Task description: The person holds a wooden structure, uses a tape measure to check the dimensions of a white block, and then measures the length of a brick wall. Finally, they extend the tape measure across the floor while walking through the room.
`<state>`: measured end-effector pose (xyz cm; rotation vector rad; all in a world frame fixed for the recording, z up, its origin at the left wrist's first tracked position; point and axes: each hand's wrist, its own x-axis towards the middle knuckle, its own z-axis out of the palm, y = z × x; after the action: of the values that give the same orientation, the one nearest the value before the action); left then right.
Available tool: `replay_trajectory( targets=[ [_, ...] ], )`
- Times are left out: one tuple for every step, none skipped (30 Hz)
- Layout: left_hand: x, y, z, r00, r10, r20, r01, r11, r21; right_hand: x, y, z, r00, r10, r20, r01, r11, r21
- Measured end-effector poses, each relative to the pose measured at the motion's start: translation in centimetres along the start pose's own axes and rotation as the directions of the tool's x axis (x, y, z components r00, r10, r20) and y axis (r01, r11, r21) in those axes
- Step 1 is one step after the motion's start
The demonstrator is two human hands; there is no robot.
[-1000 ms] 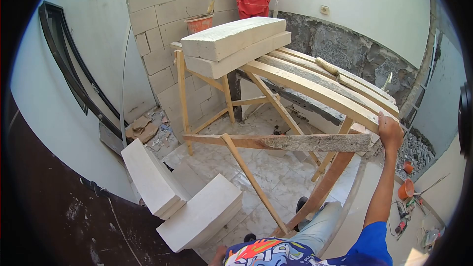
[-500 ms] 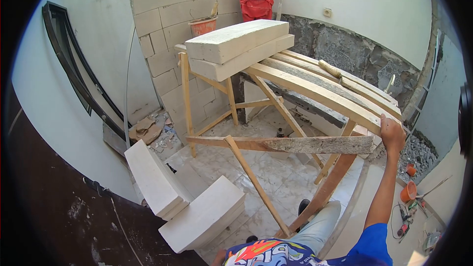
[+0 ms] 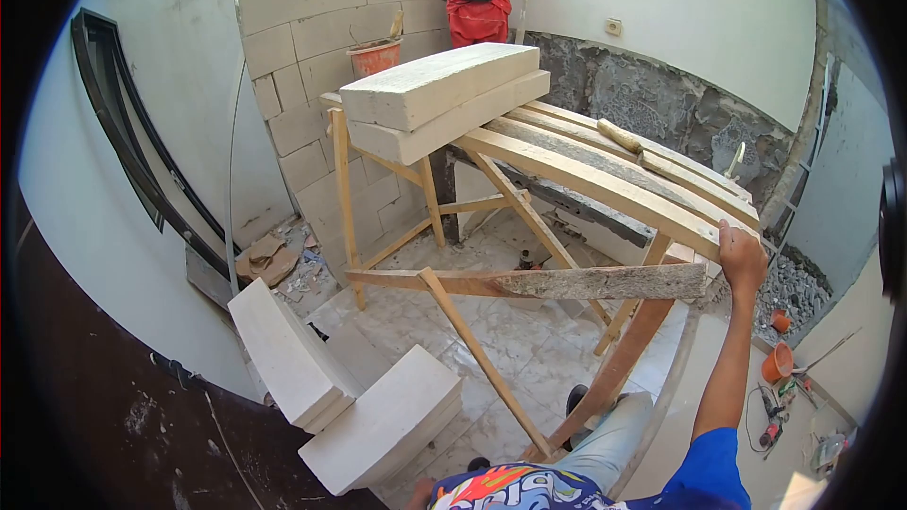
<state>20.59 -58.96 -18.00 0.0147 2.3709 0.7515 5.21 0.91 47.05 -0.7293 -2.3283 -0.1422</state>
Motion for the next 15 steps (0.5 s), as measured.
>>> replay_trajectory(
  targets=[
    [0.0, 0.1, 0.2, 1.000, -0.016, -0.005, 0.016, 1.000, -0.004, 0.1, 0.0, 0.0, 1.000, 0.000, 0.011, 0.000, 1.000, -0.008],
    [0.1, 0.2, 0.2, 1.000, -0.023, -0.003, 0.023, 1.000, -0.002, 0.0, -0.1, -0.1, 1.000, 0.008, 0.010, -0.008, 1.000, -0.008],
    [0.1, 0.3, 0.1, 1.000, -0.030, 0.000, 0.030, 1.000, -0.001, 0.0, -0.3, -0.2, 1.000, 0.015, 0.010, -0.015, 1.000, -0.008],
    [0.0, 0.5, 0.2, 0.999, -0.037, 0.004, 0.037, 0.999, 0.001, -0.1, -0.3, -0.3, 1.000, 0.022, 0.009, -0.022, 1.000, -0.009],
    [-0.1, 0.6, 0.2, 0.999, -0.054, 0.001, 0.054, 0.998, -0.029, -0.1, -0.2, -0.2, 1.000, 0.019, 0.008, -0.019, 1.000, -0.009],
    [-0.4, 0.8, 0.1, 0.997, -0.072, -0.002, 0.071, 0.996, -0.058, 0.0, -0.1, -0.1, 1.000, 0.017, 0.007, -0.017, 1.000, -0.008],
    [-0.5, 1.0, 0.0, 0.996, -0.089, -0.005, 0.089, 0.992, -0.087, 0.0, -0.1, 0.0, 1.000, 0.014, 0.006, -0.014, 1.000, -0.006],
    [-0.4, 1.3, -0.1, 0.996, -0.091, -0.002, 0.090, 0.994, -0.065, 0.0, -0.1, -0.1, 1.000, 0.012, 0.002, -0.012, 1.000, -0.008],
    [-0.3, 1.5, -0.1, 0.996, -0.093, 0.000, 0.092, 0.995, -0.043, 0.0, -0.1, -0.2, 1.000, 0.009, -0.002, -0.009, 1.000, -0.007],
    [-0.3, 1.7, -0.2, 0.995, -0.095, 0.000, 0.095, 0.995, -0.022, -0.1, -0.2, -0.2, 1.000, 0.006, -0.005, -0.006, 1.000, -0.006],
    [-0.3, 1.9, -0.3, 0.996, -0.088, -0.009, 0.088, 0.996, -0.026, 0.0, -0.2, -0.2, 1.000, 0.006, -0.005, -0.006, 1.000, -0.007],
    [-0.5, 2.1, -0.4, 0.997, -0.081, -0.018, 0.080, 0.996, -0.029, 0.0, -0.2, -0.1, 1.000, 0.007, -0.004, -0.007, 1.000, -0.007],
    [-0.6, 2.3, -0.5, 0.997, -0.073, -0.027, 0.072, 0.997, -0.031, 0.0, -0.1, -0.1, 1.000, 0.008, -0.003, -0.008, 1.000, -0.008],
    [-0.8, 2.5, -0.6, 0.996, -0.090, -0.024, 0.088, 0.995, -0.046, 0.0, -0.1, -0.1, 1.000, 0.002, -0.003, -0.002, 1.000, -0.007],
    [-0.8, 2.5, -0.5, 0.994, -0.106, -0.021, 0.104, 0.993, -0.061, 0.0, -0.1, -0.1, 1.000, -0.002, -0.003, 0.002, 1.000, -0.006]
  ],
)
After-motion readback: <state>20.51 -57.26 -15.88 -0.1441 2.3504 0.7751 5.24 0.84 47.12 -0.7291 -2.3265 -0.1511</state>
